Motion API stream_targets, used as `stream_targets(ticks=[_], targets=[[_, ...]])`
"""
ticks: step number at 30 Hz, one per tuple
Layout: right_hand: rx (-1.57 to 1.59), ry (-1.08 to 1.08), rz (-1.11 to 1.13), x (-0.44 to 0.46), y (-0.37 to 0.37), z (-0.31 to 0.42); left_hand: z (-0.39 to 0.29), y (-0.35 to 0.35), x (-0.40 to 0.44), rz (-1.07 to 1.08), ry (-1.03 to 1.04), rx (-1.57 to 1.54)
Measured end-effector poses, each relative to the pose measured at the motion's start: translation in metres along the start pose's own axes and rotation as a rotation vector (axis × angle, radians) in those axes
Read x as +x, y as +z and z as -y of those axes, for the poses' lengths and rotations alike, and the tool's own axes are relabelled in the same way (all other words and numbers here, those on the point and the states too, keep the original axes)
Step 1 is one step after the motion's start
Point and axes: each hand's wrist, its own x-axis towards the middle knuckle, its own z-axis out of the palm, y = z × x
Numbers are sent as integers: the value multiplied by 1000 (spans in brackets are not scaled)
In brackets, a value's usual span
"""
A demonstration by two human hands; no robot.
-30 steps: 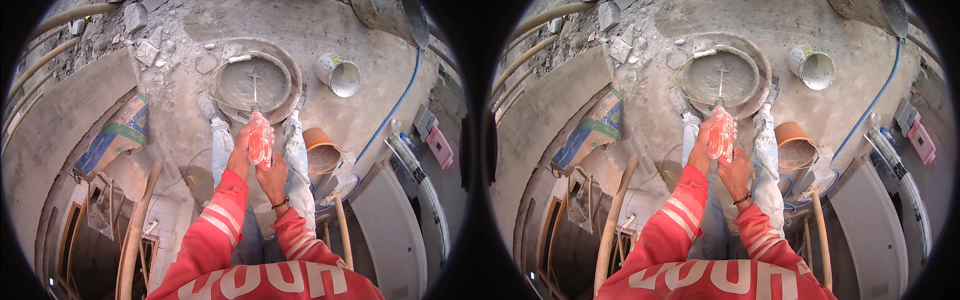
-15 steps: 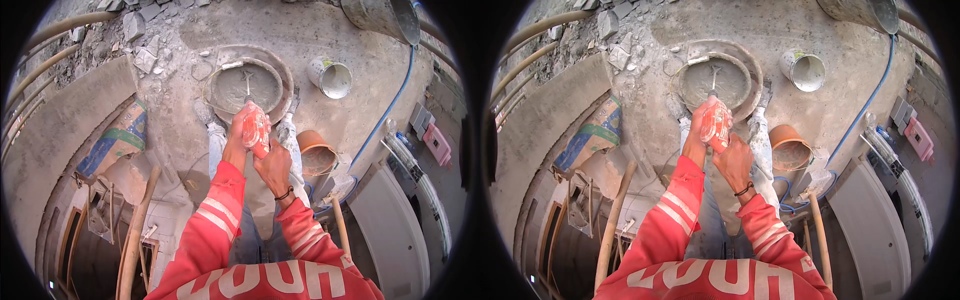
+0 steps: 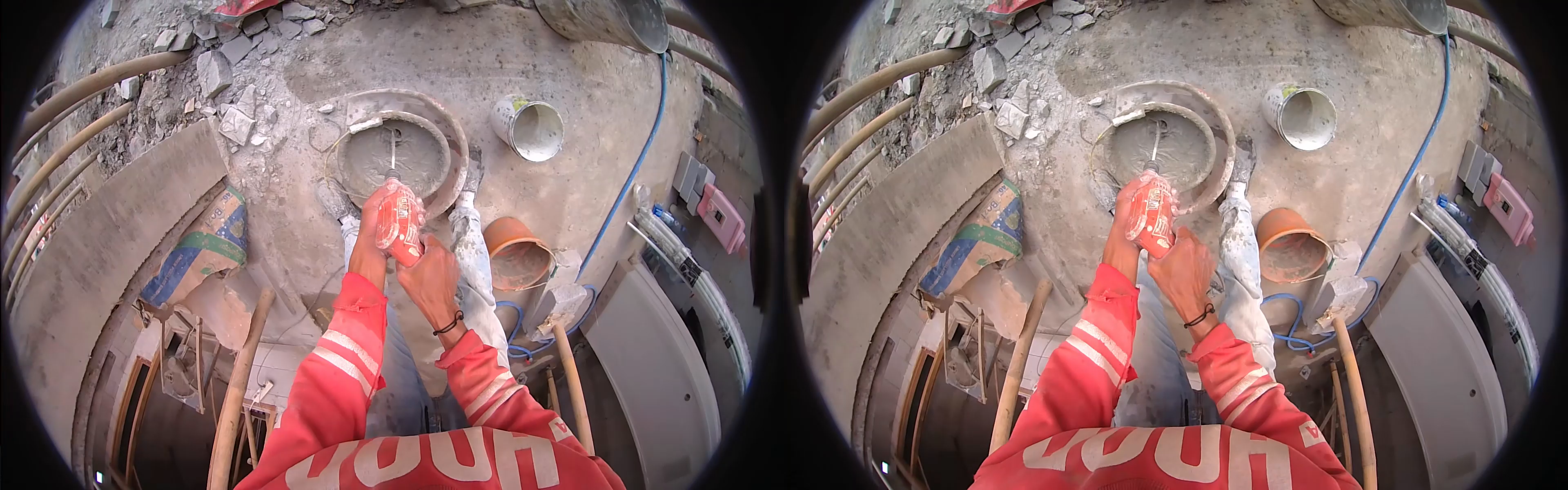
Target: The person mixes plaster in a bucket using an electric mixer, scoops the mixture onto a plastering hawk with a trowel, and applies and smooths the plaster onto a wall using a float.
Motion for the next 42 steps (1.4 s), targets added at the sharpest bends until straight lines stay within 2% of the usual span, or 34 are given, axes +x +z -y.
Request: stream_targets(ticks=[3,6,9,12,15,21,24,27,33,36,42], targets=[[-22,23,41,2,-2,-1,5,-12,6,28,2,-34],[-63,-9,52,3,-9,4,6,-20,10,-32,27,-4],[-112,-96,47,2,-17,6,9,-19,9,-28,63,-110],[-133,-68,127,10,-24,4,13,-14,13,45,119,-128],[-166,-49,102,15,-25,1,12,-6,15,9,104,-41],[-187,-66,44,18,-37,3,18,12,22,-15,58,-78],[-210,-8,85,19,-46,5,23,19,27,89,44,-65],[-217,2,51,17,-46,-4,31,23,32,-18,1,-8],[-100,-9,15,2,-36,-31,54,18,26,-53,-50,-103],[-101,25,33,-7,-33,-35,61,15,20,-14,-44,-93],[-166,71,49,-26,-21,-30,70,-7,3,-115,-29,-87]])
